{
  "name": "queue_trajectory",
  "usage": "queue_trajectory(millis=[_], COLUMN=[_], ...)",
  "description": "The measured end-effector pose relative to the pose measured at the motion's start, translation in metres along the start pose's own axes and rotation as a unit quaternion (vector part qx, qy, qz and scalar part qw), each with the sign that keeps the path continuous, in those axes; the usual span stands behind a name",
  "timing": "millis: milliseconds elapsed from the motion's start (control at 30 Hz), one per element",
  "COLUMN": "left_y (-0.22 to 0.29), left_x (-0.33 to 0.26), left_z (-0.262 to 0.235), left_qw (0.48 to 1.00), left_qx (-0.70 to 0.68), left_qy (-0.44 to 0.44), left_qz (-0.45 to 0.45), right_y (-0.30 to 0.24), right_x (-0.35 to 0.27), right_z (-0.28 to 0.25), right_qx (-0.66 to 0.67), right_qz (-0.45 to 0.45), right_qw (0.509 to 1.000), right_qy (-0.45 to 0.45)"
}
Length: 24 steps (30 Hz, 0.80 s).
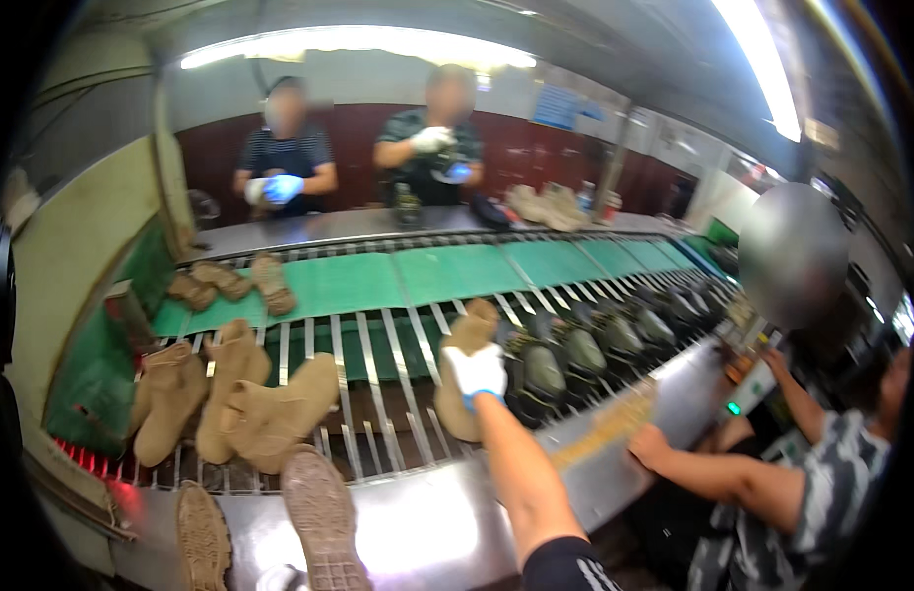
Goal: The person uses a small knife to trim excess material from the edges of a brown boot, then places it back onto a conveyor belt and picks up another shoe to repeat the process.
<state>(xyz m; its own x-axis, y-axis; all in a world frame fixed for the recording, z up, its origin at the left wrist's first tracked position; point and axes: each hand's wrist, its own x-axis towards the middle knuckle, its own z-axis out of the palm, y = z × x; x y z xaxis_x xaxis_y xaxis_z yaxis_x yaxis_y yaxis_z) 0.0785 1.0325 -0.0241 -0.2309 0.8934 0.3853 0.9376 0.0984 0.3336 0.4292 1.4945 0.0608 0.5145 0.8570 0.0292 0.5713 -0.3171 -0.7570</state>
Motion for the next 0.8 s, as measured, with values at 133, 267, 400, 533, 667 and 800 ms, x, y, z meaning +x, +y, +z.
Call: queue_trajectory(millis=[133,267,400,533,667,800], left_y=[0.031,0.036,0.035,0.000,0.038,0.057], left_x=[0.042,0.043,0.031,0.015,0.068,0.075], left_z=[-0.038,-0.045,-0.039,-0.010,-0.076,-0.105], left_qw=[0.992,0.993,0.993,0.953,0.763,0.424], left_qx=[-0.066,-0.063,-0.066,-0.284,-0.619,-0.806], left_qy=[0.081,0.082,0.090,0.101,-0.039,-0.324], left_qz=[0.072,0.062,0.036,-0.016,-0.181,-0.256], right_y=[0.058,0.038,-0.013,-0.101,-0.144,-0.112], right_x=[0.060,0.025,-0.037,-0.146,-0.234,-0.311], right_z=[0.008,0.001,-0.033,-0.106,-0.180,-0.210], right_qx=[0.217,0.384,0.241,0.138,0.033,0.015], right_qz=[-0.090,-0.091,-0.235,-0.449,-0.711,-0.824], right_qw=[0.972,0.914,0.926,0.838,0.578,0.423], right_qy=[0.002,-0.095,-0.174,-0.275,-0.400,-0.377])
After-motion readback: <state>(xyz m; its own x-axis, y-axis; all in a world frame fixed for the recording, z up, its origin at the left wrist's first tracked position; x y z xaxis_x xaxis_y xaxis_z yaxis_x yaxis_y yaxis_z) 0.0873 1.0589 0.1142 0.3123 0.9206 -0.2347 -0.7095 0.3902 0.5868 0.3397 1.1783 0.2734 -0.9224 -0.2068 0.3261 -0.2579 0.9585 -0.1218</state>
